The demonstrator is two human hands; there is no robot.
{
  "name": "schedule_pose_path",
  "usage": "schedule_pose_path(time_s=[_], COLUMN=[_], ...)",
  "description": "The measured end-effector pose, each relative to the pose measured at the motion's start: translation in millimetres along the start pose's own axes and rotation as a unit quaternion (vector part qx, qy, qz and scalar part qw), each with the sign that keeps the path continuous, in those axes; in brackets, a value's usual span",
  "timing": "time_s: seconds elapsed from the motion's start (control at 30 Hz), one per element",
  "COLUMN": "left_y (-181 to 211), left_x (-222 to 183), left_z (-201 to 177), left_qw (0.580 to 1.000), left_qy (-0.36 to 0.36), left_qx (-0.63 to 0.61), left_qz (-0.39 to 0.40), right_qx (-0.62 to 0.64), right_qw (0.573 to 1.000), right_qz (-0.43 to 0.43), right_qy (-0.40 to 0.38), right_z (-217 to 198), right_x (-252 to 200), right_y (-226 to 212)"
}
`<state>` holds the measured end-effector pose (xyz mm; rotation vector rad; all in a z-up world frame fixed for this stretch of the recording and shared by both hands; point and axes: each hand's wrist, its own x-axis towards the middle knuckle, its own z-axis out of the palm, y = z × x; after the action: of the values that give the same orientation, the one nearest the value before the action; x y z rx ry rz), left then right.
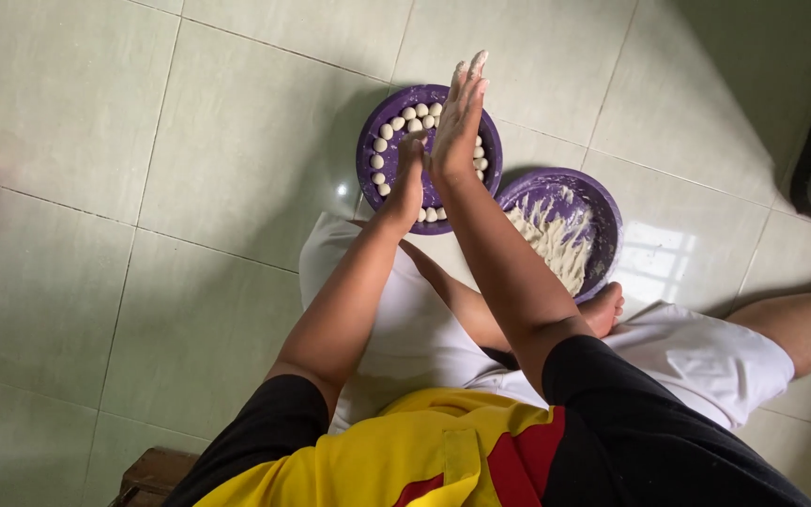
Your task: Shaping small pieces of dough into balls by rolling them between the palms and placing them in a tray.
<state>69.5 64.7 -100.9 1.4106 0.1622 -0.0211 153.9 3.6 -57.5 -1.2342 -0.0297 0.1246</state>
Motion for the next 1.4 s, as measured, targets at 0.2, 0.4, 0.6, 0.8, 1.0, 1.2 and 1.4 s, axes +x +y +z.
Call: schedule_pose_path(time_s=[0.2, 0.4, 0.6, 0.8, 1.0, 1.2, 1.4], left_y=[18, 11, -10, -13, 0, -13, -12], left_x=[-1, 10, 16, 26, 21, 27, 23], left_z=[-8, -24, -25, -26, -29, -31, -34], left_qw=[0.997, 0.954, 0.936, 0.920, 0.916, 0.933, 0.946], left_qy=[0.074, 0.242, 0.237, 0.211, 0.220, 0.219, 0.216], left_qx=[0.023, 0.116, 0.140, -0.075, -0.157, -0.118, -0.053], left_qz=[0.007, -0.136, -0.221, -0.321, -0.298, -0.259, -0.234], right_qx=[0.069, -0.093, -0.267, -0.206, -0.081, -0.093, -0.093], right_qw=[0.997, 0.994, 0.955, 0.939, 0.966, 0.972, 0.981], right_qz=[-0.006, 0.059, 0.128, 0.269, 0.238, 0.209, 0.167], right_qy=[0.019, 0.000, -0.034, -0.064, -0.067, -0.057, 0.018], right_z=[1, -15, -39, -28, -23, -40, -92], right_x=[13, -9, -31, -41, -43, -49, -57], right_y=[22, 7, 21, 17, 29, 20, -20])
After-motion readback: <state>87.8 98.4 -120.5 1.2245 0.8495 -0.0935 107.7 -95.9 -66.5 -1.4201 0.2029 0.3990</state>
